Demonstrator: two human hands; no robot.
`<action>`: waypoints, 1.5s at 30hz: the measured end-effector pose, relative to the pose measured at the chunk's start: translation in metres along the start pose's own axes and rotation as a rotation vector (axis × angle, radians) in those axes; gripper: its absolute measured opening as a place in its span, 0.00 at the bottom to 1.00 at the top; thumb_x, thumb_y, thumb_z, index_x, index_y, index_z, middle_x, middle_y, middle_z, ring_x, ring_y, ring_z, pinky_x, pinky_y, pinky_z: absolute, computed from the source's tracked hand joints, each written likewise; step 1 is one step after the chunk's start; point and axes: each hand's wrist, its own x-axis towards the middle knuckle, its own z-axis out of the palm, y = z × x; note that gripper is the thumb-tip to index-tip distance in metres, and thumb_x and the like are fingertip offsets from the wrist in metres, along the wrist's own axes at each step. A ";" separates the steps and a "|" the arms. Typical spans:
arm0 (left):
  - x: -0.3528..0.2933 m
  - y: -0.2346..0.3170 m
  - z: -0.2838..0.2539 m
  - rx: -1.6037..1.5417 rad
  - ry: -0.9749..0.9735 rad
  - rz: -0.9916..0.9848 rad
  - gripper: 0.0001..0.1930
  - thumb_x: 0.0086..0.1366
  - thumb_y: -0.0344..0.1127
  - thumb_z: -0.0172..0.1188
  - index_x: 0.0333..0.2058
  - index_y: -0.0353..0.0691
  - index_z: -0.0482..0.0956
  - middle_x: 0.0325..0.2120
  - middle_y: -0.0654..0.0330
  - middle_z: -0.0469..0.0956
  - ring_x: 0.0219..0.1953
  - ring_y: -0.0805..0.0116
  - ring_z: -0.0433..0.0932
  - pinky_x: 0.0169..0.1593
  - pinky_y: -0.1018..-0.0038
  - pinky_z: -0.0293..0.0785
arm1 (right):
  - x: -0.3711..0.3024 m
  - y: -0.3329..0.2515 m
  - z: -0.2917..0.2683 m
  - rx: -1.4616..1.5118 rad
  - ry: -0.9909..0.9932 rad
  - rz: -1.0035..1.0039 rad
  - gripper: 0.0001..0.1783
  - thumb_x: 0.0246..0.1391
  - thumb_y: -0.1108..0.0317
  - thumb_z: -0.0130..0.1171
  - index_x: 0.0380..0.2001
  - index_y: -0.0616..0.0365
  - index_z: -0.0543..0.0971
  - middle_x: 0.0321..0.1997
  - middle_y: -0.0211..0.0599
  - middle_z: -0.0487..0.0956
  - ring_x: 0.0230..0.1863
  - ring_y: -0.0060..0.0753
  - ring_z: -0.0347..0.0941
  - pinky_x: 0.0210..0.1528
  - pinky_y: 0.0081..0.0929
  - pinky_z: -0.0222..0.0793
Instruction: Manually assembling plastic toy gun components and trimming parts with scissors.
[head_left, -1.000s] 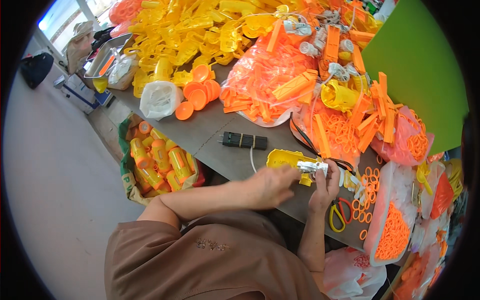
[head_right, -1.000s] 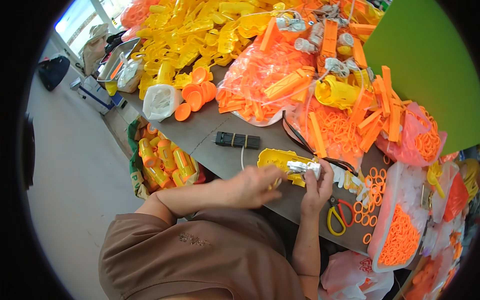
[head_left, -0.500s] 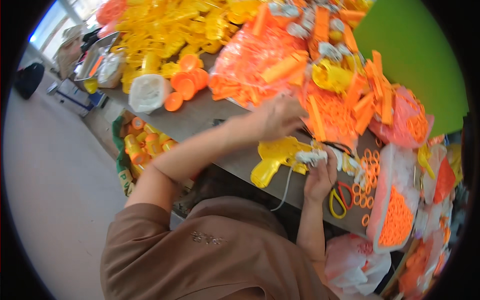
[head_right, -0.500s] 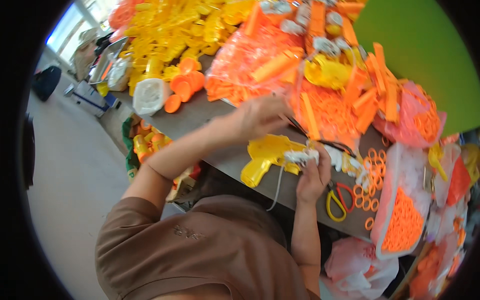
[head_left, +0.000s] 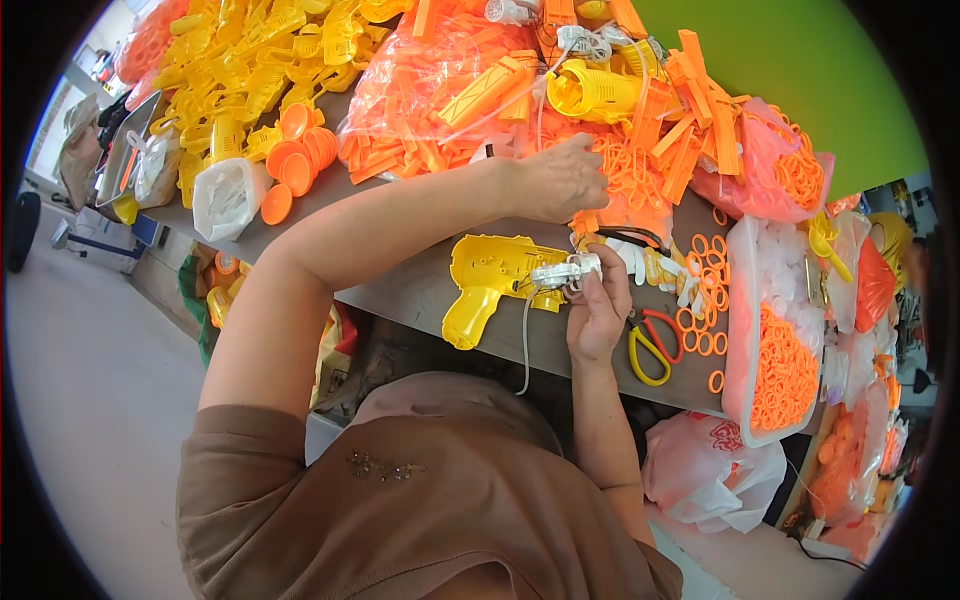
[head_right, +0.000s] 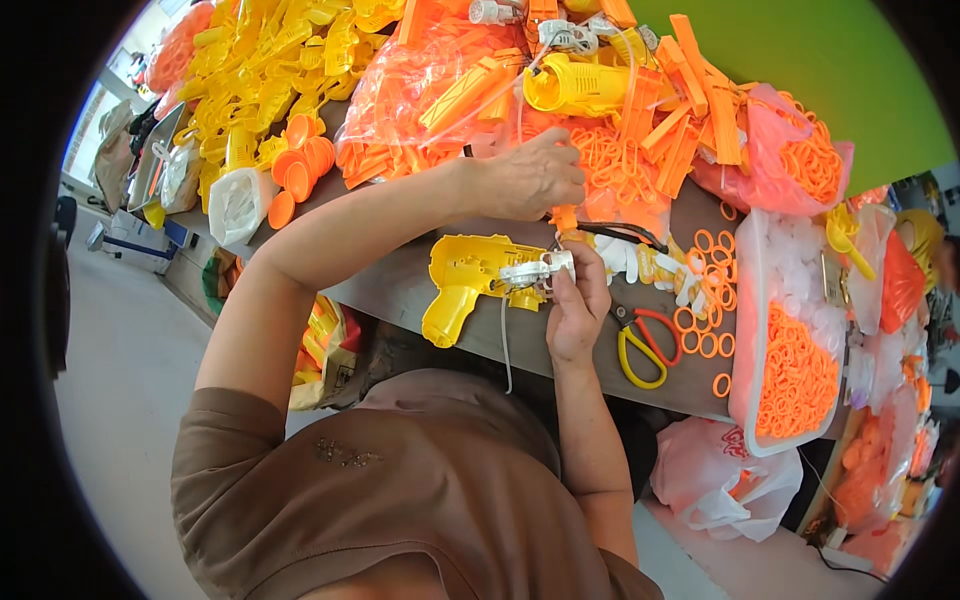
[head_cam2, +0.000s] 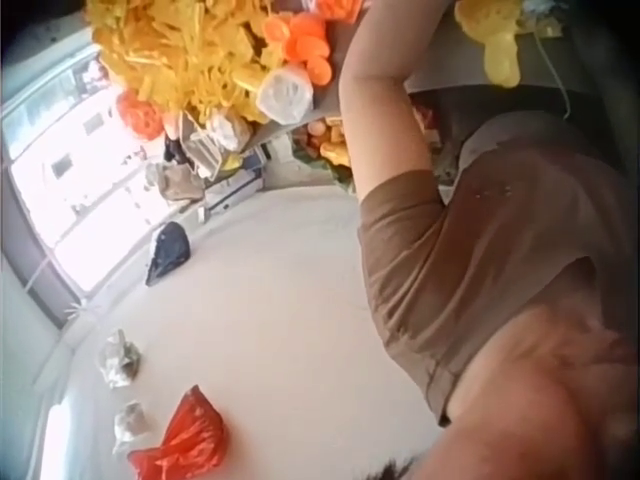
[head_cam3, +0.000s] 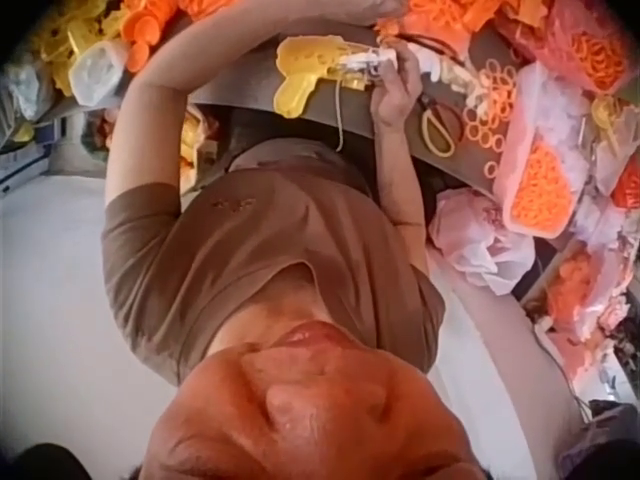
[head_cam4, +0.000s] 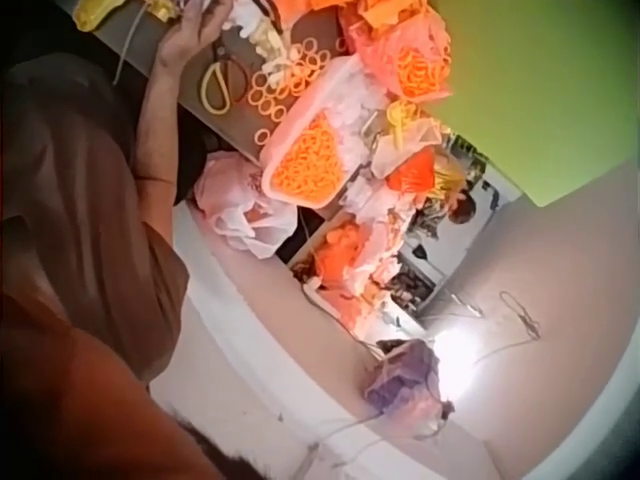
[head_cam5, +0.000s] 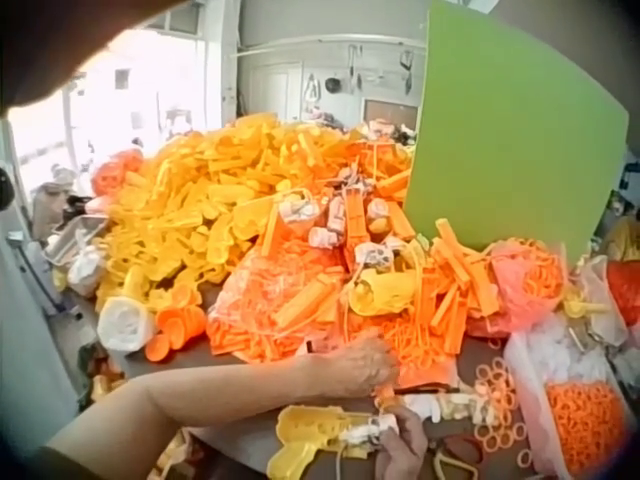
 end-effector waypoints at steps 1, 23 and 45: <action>0.000 0.003 -0.004 -0.004 -0.002 0.000 0.07 0.48 0.30 0.58 0.29 0.44 0.78 0.31 0.65 0.74 0.39 0.67 0.71 0.48 0.66 0.60 | 0.000 0.000 0.000 0.012 0.000 -0.002 0.20 0.57 0.68 0.50 0.52 0.64 0.66 0.43 0.36 0.74 0.39 0.22 0.71 0.39 0.17 0.68; -0.133 0.076 -0.042 -0.703 0.013 -0.656 0.29 0.55 0.39 0.63 0.55 0.41 0.65 0.40 0.50 0.74 0.38 0.48 0.75 0.43 0.63 0.71 | 0.005 0.000 0.011 -0.202 0.127 0.057 0.13 0.56 0.73 0.55 0.45 0.63 0.69 0.35 0.33 0.74 0.31 0.20 0.72 0.33 0.22 0.76; -0.123 0.093 -0.027 -0.679 0.058 -0.723 0.15 0.62 0.34 0.55 0.47 0.40 0.68 0.34 0.47 0.74 0.33 0.47 0.76 0.38 0.60 0.71 | -0.002 0.004 0.011 -0.226 0.074 0.057 0.12 0.57 0.73 0.54 0.44 0.64 0.69 0.36 0.35 0.74 0.32 0.20 0.72 0.35 0.20 0.72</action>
